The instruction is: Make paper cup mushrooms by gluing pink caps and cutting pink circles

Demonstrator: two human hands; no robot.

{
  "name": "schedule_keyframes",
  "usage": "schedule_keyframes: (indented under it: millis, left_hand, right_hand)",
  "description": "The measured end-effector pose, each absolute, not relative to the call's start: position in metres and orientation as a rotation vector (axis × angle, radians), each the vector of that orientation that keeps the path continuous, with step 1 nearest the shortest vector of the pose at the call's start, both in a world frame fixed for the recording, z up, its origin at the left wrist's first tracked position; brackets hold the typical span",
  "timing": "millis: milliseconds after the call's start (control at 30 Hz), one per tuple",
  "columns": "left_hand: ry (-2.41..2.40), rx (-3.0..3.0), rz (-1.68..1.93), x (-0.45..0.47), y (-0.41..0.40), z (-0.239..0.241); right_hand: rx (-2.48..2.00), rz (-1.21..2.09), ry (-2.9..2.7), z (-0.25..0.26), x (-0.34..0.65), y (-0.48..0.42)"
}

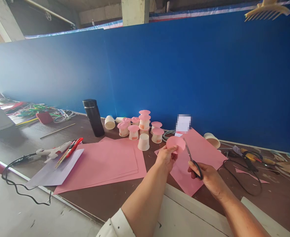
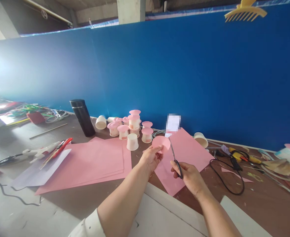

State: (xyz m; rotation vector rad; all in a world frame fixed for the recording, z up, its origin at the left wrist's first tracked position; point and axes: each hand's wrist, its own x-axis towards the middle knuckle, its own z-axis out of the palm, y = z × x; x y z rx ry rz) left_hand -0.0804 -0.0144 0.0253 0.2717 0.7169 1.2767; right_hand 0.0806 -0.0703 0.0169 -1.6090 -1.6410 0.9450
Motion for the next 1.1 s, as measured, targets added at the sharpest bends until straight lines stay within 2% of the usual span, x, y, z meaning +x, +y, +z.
schedule_keyframes:
  millis: [1100]
  left_hand:
    - [0.702, 0.294, 1.315, -0.0799, -0.0136, 0.0243]
  right_hand:
    - [-1.624, 0.963, -1.651, 0.0212, 0.0796, -0.0709]
